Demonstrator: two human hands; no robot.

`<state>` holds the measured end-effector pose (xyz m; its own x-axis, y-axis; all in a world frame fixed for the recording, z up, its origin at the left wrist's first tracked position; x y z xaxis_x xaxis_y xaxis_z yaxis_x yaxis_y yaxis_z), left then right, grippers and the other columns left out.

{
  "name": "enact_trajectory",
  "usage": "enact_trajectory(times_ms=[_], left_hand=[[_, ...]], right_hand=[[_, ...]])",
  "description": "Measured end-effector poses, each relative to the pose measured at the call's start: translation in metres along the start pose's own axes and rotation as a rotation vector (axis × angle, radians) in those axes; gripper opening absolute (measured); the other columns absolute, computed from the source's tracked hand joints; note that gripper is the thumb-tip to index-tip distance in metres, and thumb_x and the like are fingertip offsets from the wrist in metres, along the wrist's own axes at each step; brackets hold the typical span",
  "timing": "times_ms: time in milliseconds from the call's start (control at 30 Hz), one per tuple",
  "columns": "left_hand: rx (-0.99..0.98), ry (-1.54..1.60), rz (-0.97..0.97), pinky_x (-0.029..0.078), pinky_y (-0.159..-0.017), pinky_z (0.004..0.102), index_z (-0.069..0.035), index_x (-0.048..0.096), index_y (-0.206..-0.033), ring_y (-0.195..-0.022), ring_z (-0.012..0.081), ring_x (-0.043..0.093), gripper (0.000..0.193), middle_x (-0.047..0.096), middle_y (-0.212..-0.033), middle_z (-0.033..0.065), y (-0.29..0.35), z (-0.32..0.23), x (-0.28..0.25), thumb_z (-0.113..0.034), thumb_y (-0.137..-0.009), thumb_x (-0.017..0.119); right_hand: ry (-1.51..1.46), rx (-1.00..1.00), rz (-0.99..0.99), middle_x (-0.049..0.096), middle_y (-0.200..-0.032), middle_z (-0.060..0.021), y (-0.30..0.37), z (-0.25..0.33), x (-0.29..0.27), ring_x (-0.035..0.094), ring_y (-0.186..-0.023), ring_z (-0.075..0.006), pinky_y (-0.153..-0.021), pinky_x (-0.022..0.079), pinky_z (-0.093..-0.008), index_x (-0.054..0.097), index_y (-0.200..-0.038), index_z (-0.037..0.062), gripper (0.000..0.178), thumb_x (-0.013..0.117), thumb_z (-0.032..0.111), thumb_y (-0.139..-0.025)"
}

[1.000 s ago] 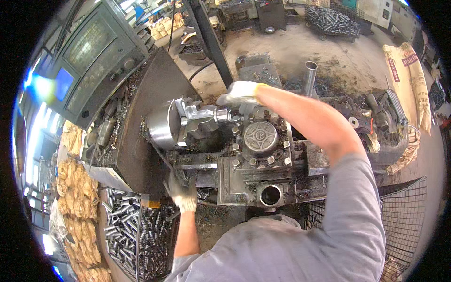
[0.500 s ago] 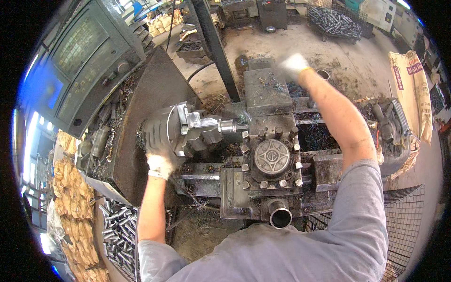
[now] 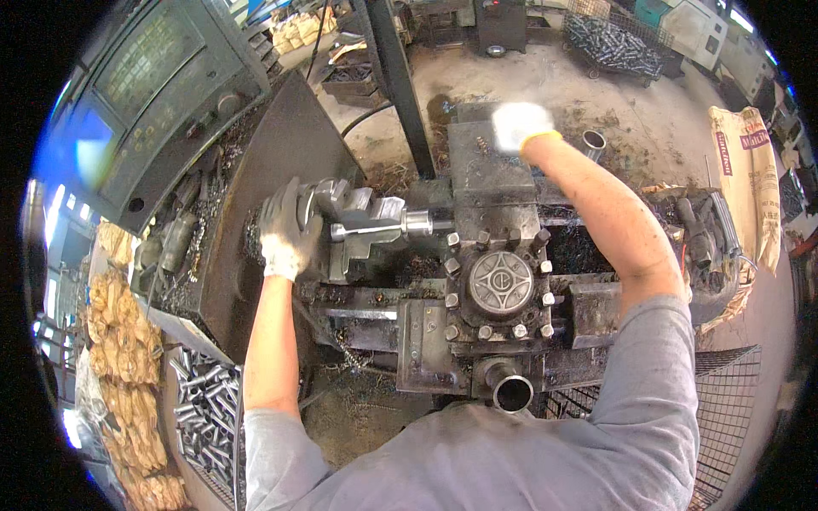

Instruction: The person repeatedly picks up cylindrical metal parts from a wire basket, places them into a lathe chuck, and operates the machine. After processing, the person removes the parts and returns them to the basket, continuing the cycle.

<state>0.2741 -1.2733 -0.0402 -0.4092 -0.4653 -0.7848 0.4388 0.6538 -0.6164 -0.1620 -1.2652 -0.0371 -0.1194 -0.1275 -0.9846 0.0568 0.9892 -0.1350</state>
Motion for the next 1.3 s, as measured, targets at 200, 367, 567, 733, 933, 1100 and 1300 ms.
enact_trajectory(times_ms=[200, 367, 567, 733, 933, 1100, 1300], left_hand=[[-0.13, -0.051, 0.174, 0.033, -0.126, 0.051, -0.002, 0.051, -0.152, -0.143, 0.0382, 0.052, 0.077, 0.058, -0.15, 0.0217, -0.011, 0.008, 0.009, -0.027, -0.082, 0.074], [-0.094, -0.032, 0.06, 0.037, -0.123, 0.0543, -0.004, 0.053, -0.15, -0.138, 0.0403, 0.056, 0.081, 0.061, -0.145, 0.0232, -0.009, -0.001, -0.003, -0.025, -0.077, 0.079], [-0.234, 0.045, 0.182, 0.038, -0.122, 0.0521, -0.005, 0.057, -0.144, -0.135, 0.0389, 0.057, 0.072, 0.063, -0.141, 0.0212, -0.006, 0.004, -0.007, -0.025, -0.078, 0.077], [-0.154, 0.061, 0.121, 0.034, -0.125, 0.0497, -0.005, 0.059, -0.142, -0.14, 0.0348, 0.054, 0.068, 0.062, -0.146, 0.017, -0.005, 0.009, -0.009, -0.034, -0.082, 0.075], [-0.051, 0.231, 0.033, 0.026, -0.127, 0.058, -0.002, 0.05, -0.148, -0.145, 0.0399, 0.05, 0.077, 0.058, -0.149, 0.0236, 0.023, -0.014, -0.035, -0.039, -0.086, 0.076], [-0.044, 2.049, -0.078, 0.039, -0.124, 0.044, 0.001, 0.039, -0.159, -0.144, 0.0286, 0.049, 0.086, 0.047, -0.159, 0.0149, 0.16, -0.142, -0.044, -0.014, -0.088, 0.084], [-1.042, 1.583, 0.702, 0.051, -0.106, 0.0365, -0.005, 0.061, -0.146, -0.117, 0.0203, 0.065, 0.049, 0.069, -0.129, 0.0062, 0.298, -0.153, 0.075, -0.026, -0.103, 0.07]], right_hand=[[-0.292, -0.536, 0.487, 0.079, -0.109, -0.0199, 0.03, 0.172, 0.039, 0.076, -0.096, -0.0332, -0.086, 0.059, -0.0447, 0.074, -0.122, 0.0021, 0.068, 0.085, 0.046, -0.071], [-0.625, -0.274, 1.295, 0.077, -0.122, -0.0141, 0.022, 0.152, 0.089, 0.078, -0.091, -0.0366, -0.081, 0.062, -0.0576, 0.076, -0.123, 0.0056, 0.047, 0.084, 0.032, -0.085], [-0.124, -0.481, 0.734, 0.078, -0.09, -0.0214, 0.031, 0.157, 0.063, 0.076, -0.079, -0.0317, -0.072, 0.057, -0.0459, 0.08, -0.099, 0.0004, 0.041, 0.08, 0.032, -0.073], [0.417, -0.272, 0.339, 0.079, -0.09, -0.0188, 0.053, 0.099, -0.021, 0.079, -0.089, -0.0357, -0.08, 0.063, -0.0443, 0.082, -0.094, 0.0086, 0.028, 0.077, 0.025, -0.072], [0.095, 0.003, -0.077, 0.075, -0.105, -0.0236, 0.195, 0.162, -0.161, 0.078, -0.09, -0.0396, -0.08, 0.064, -0.0469, 0.066, -0.123, 0.0017, 0.062, 0.081, 0.03, -0.071], [-0.549, 0.232, -0.011, 0.073, -0.112, -0.0254, 0.303, 0.252, -0.115, 0.075, -0.105, -0.0405, -0.093, 0.061, -0.0511, 0.059, -0.138, 0.0016, 0.087, 0.091, 0.039, -0.067], [-0.928, 0.301, 0.459, 0.074, -0.124, -0.0217, 0.371, 0.261, 0.064, 0.074, -0.107, -0.0373, -0.095, 0.06, -0.0432, 0.057, -0.148, 0.0035, 0.102, 0.092, 0.062, -0.071]])
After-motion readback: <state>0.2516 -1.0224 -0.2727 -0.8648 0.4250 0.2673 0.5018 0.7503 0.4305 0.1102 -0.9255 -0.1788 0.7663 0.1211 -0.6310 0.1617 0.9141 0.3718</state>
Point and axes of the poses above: each hand's wrist, its own y-axis away from the middle knuckle, its own x-axis out of the palm, z = x × y, the point moved 6 cm from there along -y, towards the middle knuckle
